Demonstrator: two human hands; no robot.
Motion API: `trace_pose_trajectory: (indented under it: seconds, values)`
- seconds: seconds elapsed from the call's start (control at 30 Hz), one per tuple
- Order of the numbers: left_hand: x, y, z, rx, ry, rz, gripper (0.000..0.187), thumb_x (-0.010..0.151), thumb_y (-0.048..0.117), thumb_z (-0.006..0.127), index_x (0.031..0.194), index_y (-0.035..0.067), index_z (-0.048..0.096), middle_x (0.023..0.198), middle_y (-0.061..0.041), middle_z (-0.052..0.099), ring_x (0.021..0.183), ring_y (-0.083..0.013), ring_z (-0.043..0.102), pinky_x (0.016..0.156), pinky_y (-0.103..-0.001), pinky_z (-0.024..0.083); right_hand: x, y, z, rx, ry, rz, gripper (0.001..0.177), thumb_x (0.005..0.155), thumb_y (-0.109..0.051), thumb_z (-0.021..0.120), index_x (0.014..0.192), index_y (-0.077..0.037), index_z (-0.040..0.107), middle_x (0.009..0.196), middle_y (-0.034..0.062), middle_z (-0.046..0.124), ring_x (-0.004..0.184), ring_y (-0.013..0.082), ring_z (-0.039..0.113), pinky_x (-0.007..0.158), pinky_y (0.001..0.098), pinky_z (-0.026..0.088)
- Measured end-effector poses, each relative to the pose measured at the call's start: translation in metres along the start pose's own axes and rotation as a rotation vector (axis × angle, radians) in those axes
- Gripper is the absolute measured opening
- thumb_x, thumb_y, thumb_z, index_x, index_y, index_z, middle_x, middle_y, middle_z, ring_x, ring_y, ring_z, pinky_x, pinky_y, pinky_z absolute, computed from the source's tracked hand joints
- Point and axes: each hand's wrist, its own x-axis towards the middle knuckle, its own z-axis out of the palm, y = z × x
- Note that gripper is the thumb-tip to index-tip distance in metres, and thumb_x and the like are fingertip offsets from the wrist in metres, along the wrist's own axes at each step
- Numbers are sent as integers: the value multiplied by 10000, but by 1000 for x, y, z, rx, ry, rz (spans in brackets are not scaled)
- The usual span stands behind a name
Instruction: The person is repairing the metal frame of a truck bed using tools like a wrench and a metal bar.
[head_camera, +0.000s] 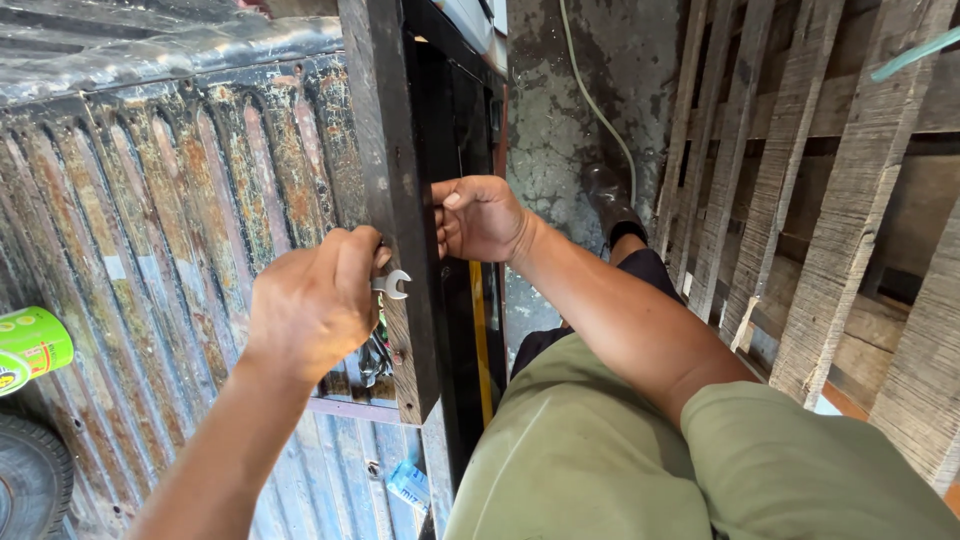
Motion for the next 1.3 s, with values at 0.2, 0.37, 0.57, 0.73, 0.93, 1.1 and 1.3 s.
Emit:
trace_pose_trajectory:
  seconds: [0.2,0.37,0.57,0.73,0.93,1.1,1.3]
  values:
    - [7,-4,4,93,-56,2,265,1022,249,680,823,123,558,699,-45,565,535,-245,586,498,-398,460,0,2,5,-28,41,-11,565,880,-251,583,1364,37,631,1179,189,746,1042,277,724,979,425,540]
    - [9,1,-1,20,-37,-117,318,1020,292,728,825,105,561,736,-68,588,525,-277,578,495,-407,457,-1,3,9,-40,87,-20,584,853,-272,589,1355,26,626,1167,178,747,1023,271,720,973,424,535]
    - [18,1,-10,92,-101,-35,224,879,261,739,826,113,580,736,-62,552,545,-280,574,490,-415,464,-1,6,13,-3,125,8,547,828,-312,590,1313,-62,623,1095,112,747,960,236,696,926,395,529]
    - [18,1,-9,58,-69,24,180,794,196,726,823,123,565,729,-52,513,614,-268,602,546,-405,482,2,9,-14,79,5,11,428,949,-286,582,1279,-22,652,1005,40,703,940,221,663,916,387,513]
    - [3,4,6,-75,-27,-116,182,884,172,720,839,98,560,749,-55,531,577,-274,552,526,-398,451,1,5,9,-8,109,17,505,888,-344,580,1269,-21,657,1081,112,752,958,233,696,920,376,524]
    - [16,-1,-7,76,-3,10,203,908,215,728,806,115,583,715,-57,525,530,-254,541,481,-393,437,0,8,6,44,81,2,497,928,-353,579,1300,-30,647,1112,127,753,977,246,706,945,395,535]
    - [18,-2,-4,43,-39,41,289,946,261,739,795,108,545,717,-65,512,562,-268,563,508,-403,451,0,9,11,39,96,-11,496,932,-362,580,1313,-49,638,1111,137,753,978,239,707,926,381,535]
